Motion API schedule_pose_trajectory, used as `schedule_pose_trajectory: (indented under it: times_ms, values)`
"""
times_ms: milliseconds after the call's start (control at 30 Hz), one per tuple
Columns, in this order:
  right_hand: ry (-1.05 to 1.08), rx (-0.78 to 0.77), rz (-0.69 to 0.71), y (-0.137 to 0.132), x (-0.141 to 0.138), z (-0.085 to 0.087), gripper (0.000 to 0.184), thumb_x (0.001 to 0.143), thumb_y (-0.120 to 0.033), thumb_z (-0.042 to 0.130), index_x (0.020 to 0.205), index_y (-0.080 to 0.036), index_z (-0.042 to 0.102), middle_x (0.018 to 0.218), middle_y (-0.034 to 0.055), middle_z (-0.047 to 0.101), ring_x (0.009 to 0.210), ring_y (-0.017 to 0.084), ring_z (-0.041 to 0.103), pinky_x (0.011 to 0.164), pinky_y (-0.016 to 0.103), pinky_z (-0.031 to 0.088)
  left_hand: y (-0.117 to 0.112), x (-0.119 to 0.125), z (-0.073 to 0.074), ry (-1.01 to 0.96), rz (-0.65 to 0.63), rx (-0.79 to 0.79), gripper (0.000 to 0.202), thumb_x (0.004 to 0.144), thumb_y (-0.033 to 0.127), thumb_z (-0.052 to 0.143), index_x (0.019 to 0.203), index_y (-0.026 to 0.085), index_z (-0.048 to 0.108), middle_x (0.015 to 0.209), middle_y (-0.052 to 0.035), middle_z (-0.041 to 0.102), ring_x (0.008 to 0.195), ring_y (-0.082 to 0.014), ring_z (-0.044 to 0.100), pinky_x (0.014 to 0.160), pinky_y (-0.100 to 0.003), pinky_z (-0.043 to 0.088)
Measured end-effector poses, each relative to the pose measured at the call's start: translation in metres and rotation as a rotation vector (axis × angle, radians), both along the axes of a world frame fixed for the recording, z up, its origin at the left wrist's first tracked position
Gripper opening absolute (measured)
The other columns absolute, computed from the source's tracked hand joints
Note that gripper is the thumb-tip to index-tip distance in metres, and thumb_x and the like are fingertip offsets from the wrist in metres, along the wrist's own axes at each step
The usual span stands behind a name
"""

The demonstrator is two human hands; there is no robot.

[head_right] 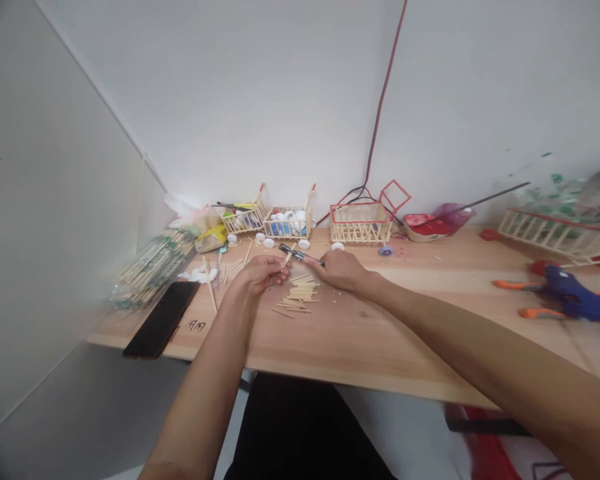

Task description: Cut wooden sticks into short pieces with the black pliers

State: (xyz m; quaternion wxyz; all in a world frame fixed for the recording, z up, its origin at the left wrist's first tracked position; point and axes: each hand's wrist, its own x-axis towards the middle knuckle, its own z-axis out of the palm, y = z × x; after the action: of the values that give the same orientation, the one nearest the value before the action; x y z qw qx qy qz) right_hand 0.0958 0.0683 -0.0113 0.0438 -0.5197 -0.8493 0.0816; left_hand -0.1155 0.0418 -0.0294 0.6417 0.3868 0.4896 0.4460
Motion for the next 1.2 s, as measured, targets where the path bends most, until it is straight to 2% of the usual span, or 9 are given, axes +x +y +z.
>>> schedule_pose_trajectory:
  times_ms: [233, 400, 567, 633, 767, 833, 900, 1067, 1200]
  values:
    - [-0.021, 0.019, -0.004, 0.0, -0.002, -0.001, 0.094, 0.089, -0.075, 0.006, 0.072, -0.01, 0.072, 0.075, 0.0212, 0.069, 0.069, 0.026, 0.063, 0.058, 0.032, 0.032, 0.0, 0.0, 0.001, 0.002, -0.005, -0.017, 0.005, 0.079, 0.005, 0.07, 0.076, 0.004, 0.066, 0.057, -0.0045, 0.063, 0.047, -0.0078, 0.058, 0.048, -0.017, 0.046]
    - [-0.007, 0.045, 0.006, 0.0, -0.001, -0.005, 0.088, 0.092, -0.071, 0.01, 0.073, -0.012, 0.072, 0.075, 0.0196, 0.069, 0.071, 0.026, 0.062, 0.058, 0.032, 0.03, -0.001, -0.001, 0.003, 0.018, -0.015, -0.021, 0.004, 0.08, 0.006, 0.068, 0.077, 0.005, 0.065, 0.057, -0.0039, 0.062, 0.047, -0.0078, 0.057, 0.047, -0.018, 0.045]
    - [0.182, 0.11, -0.062, 0.004, 0.009, -0.008, 0.076, 0.094, -0.067, 0.018, 0.06, -0.016, 0.063, 0.062, 0.0129, 0.062, 0.061, 0.021, 0.054, 0.056, 0.031, 0.026, 0.001, 0.0, 0.002, 0.057, 0.025, 0.028, 0.01, 0.076, 0.015, 0.073, 0.078, 0.009, 0.065, 0.062, -0.0034, 0.064, 0.052, -0.0093, 0.058, 0.047, -0.018, 0.042]
    - [0.302, 0.155, -0.094, 0.003, 0.014, -0.009, 0.071, 0.093, -0.066, 0.02, 0.055, -0.018, 0.056, 0.058, 0.0099, 0.057, 0.057, 0.019, 0.049, 0.055, 0.03, 0.025, 0.002, 0.002, -0.001, 0.181, 0.062, 0.132, 0.008, 0.077, 0.017, 0.071, 0.077, 0.011, 0.065, 0.064, -0.0028, 0.065, 0.054, -0.0096, 0.057, 0.049, -0.019, 0.04]
    - [0.465, 0.215, -0.09, -0.003, 0.025, -0.012, 0.065, 0.094, -0.061, 0.018, 0.053, -0.02, 0.048, 0.056, 0.0069, 0.054, 0.055, 0.017, 0.046, 0.056, 0.03, 0.025, 0.002, 0.011, -0.008, 0.699, 0.073, 0.456, 0.005, 0.076, 0.017, 0.067, 0.074, 0.014, 0.071, 0.069, -0.0019, 0.067, 0.064, -0.0119, 0.058, 0.061, -0.023, 0.041]
    - [0.55, 0.23, -0.091, -0.005, 0.028, -0.014, 0.066, 0.094, -0.062, 0.017, 0.052, -0.02, 0.046, 0.054, 0.0065, 0.054, 0.055, 0.016, 0.047, 0.057, 0.03, 0.026, 0.0, 0.016, -0.01, 0.923, 0.061, 0.537, 0.007, 0.075, 0.017, 0.067, 0.074, 0.015, 0.073, 0.071, -0.0025, 0.069, 0.07, -0.0144, 0.06, 0.067, -0.025, 0.042]
    - [0.621, 0.233, -0.088, -0.005, 0.03, -0.015, 0.068, 0.094, -0.064, 0.016, 0.051, -0.021, 0.046, 0.053, 0.0063, 0.053, 0.054, 0.016, 0.048, 0.057, 0.031, 0.028, -0.003, 0.02, -0.011, 1.046, 0.043, 0.552, 0.009, 0.075, 0.018, 0.067, 0.074, 0.016, 0.075, 0.071, -0.0034, 0.07, 0.072, -0.0162, 0.061, 0.069, -0.026, 0.042]
    - [0.786, 0.169, -0.078, -0.004, 0.035, -0.016, 0.072, 0.094, -0.069, 0.018, 0.052, -0.02, 0.05, 0.051, 0.0048, 0.055, 0.055, 0.016, 0.052, 0.06, 0.03, 0.034, -0.007, 0.025, -0.008, 1.018, 0.014, 0.508, 0.011, 0.077, 0.02, 0.066, 0.076, 0.017, 0.077, 0.077, -0.0049, 0.073, 0.075, -0.0175, 0.064, 0.07, -0.027, 0.043]
    - [0.939, -0.007, -0.163, -0.001, 0.041, -0.018, 0.071, 0.09, -0.074, 0.025, 0.059, -0.019, 0.058, 0.053, 0.0044, 0.058, 0.054, 0.016, 0.054, 0.056, 0.029, 0.038, -0.007, 0.023, -0.003, 0.942, -0.014, 0.456, 0.011, 0.075, 0.022, 0.068, 0.072, 0.015, 0.076, 0.071, -0.0039, 0.072, 0.071, -0.0169, 0.064, 0.069, -0.026, 0.043]
